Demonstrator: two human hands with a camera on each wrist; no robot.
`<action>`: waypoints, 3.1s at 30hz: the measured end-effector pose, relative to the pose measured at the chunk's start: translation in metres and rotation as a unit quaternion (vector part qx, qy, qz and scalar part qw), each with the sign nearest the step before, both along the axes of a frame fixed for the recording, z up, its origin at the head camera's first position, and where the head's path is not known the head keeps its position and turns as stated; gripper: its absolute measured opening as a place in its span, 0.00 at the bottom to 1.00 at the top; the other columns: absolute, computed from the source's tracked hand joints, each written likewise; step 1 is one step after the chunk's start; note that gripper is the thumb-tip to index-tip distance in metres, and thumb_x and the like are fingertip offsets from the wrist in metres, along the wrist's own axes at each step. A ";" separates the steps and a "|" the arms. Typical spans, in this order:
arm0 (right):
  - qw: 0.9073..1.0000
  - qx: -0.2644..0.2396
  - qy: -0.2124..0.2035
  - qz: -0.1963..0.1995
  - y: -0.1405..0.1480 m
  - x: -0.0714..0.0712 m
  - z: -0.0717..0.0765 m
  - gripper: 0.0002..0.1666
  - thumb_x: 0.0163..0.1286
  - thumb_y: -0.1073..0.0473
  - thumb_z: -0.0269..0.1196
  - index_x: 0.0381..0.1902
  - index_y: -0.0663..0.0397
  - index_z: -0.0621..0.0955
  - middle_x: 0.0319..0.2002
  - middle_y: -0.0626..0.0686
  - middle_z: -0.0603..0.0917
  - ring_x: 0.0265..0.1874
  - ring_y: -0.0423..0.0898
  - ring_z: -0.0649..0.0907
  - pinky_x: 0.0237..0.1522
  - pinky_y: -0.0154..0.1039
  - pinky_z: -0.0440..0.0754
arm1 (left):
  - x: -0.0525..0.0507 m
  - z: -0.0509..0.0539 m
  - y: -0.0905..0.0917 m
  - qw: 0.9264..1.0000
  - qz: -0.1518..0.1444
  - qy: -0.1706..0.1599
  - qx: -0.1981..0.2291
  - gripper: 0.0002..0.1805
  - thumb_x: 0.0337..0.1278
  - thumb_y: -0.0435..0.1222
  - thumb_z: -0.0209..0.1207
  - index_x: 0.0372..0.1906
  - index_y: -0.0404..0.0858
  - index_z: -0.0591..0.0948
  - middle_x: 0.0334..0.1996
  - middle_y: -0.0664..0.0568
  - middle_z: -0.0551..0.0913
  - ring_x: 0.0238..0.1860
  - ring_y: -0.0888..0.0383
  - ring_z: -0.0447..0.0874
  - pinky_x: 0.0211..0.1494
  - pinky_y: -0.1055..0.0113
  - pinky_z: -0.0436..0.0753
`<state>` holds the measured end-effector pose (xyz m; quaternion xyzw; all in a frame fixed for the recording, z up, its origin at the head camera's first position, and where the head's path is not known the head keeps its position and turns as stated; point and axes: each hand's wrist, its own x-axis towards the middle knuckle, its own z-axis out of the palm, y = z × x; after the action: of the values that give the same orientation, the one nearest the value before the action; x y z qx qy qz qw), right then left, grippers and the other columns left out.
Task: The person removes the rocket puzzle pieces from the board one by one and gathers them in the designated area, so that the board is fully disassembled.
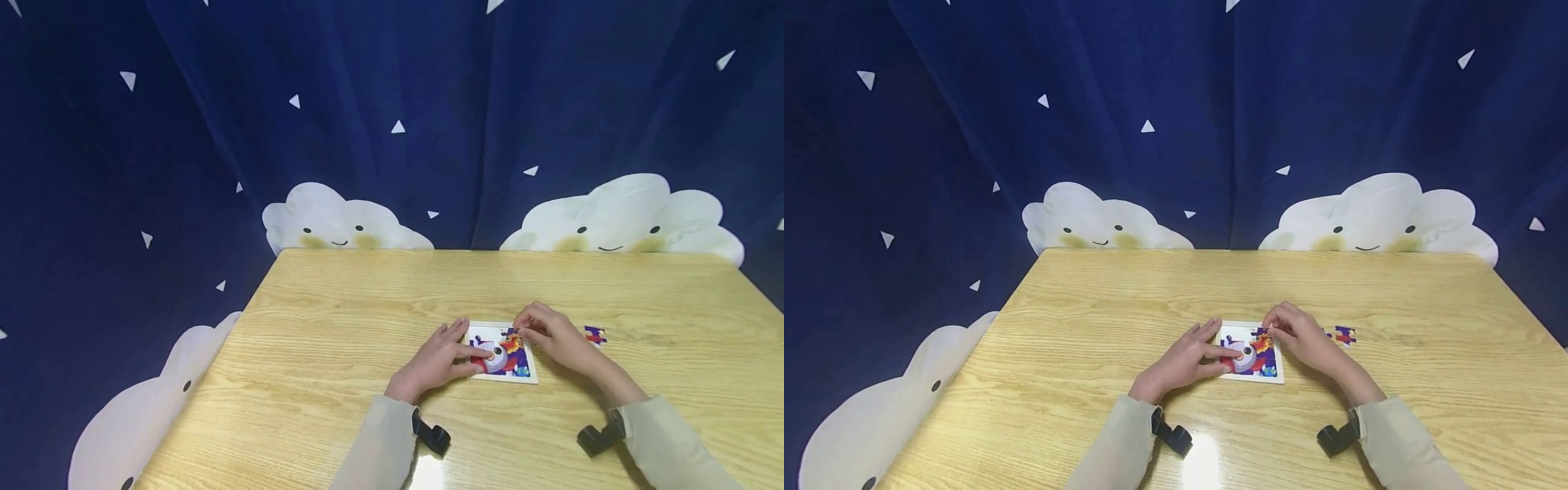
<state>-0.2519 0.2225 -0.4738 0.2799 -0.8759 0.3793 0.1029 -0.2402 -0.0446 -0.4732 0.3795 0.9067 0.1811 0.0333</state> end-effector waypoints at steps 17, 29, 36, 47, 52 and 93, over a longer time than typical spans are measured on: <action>0.993 -0.020 -0.087 -0.072 0.014 0.004 0.008 0.04 0.69 0.65 0.62 0.41 0.52 0.81 0.35 0.52 0.80 0.33 0.33 0.78 0.36 0.27 0.79 | 0.000 -0.003 0.000 1.000 0.004 -0.003 0.012 0.19 0.66 0.50 0.57 0.61 0.61 0.79 0.77 0.41 0.56 0.79 0.49 0.51 0.81 0.51 0.57; 0.988 -0.004 -0.108 -0.113 0.034 0.008 0.007 0.05 0.71 0.64 0.59 0.43 0.53 0.80 0.42 0.53 0.80 0.35 0.30 0.77 0.34 0.28 0.80 | 0.000 -0.002 0.000 1.000 0.005 -0.007 0.017 0.19 0.66 0.52 0.56 0.60 0.60 0.80 0.77 0.41 0.55 0.79 0.48 0.51 0.82 0.52 0.55; 0.989 -0.010 -0.087 -0.122 0.046 0.010 0.008 0.05 0.71 0.65 0.59 0.42 0.55 0.81 0.42 0.54 0.80 0.34 0.28 0.78 0.32 0.28 0.80 | 0.001 -0.002 0.001 1.000 0.004 -0.004 0.022 0.19 0.66 0.52 0.57 0.60 0.60 0.80 0.77 0.40 0.56 0.79 0.48 0.51 0.82 0.52 0.55; 0.989 0.005 -0.062 -0.132 0.067 0.013 0.006 0.04 0.70 0.63 0.60 0.41 0.54 0.82 0.41 0.52 0.81 0.38 0.27 0.79 0.42 0.17 0.77 | 0.000 -0.005 0.000 1.000 0.003 0.000 0.026 0.19 0.66 0.51 0.57 0.60 0.60 0.80 0.76 0.39 0.56 0.79 0.47 0.52 0.81 0.51 0.55; 0.989 0.002 -0.061 -0.138 0.076 0.014 0.004 0.05 0.70 0.67 0.60 0.41 0.56 0.81 0.40 0.48 0.80 0.35 0.23 0.77 0.33 0.24 0.80 | 0.000 -0.005 -0.001 1.000 0.005 -0.002 0.026 0.19 0.66 0.51 0.57 0.60 0.60 0.80 0.76 0.39 0.56 0.79 0.46 0.52 0.82 0.51 0.55; 0.976 0.023 -0.061 -0.206 0.147 0.030 -0.007 0.06 0.74 0.60 0.58 0.40 0.57 0.80 0.38 0.36 0.80 0.40 0.09 0.66 0.35 0.12 0.67 | 0.000 -0.004 0.000 0.999 0.002 -0.002 0.034 0.19 0.65 0.51 0.58 0.59 0.60 0.80 0.76 0.40 0.57 0.79 0.47 0.52 0.81 0.51 0.56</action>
<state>-0.2220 0.3695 -0.4806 0.0718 -0.9280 0.3458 0.1191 -0.2398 -0.0450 -0.4773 0.3780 0.9008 0.2126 0.0216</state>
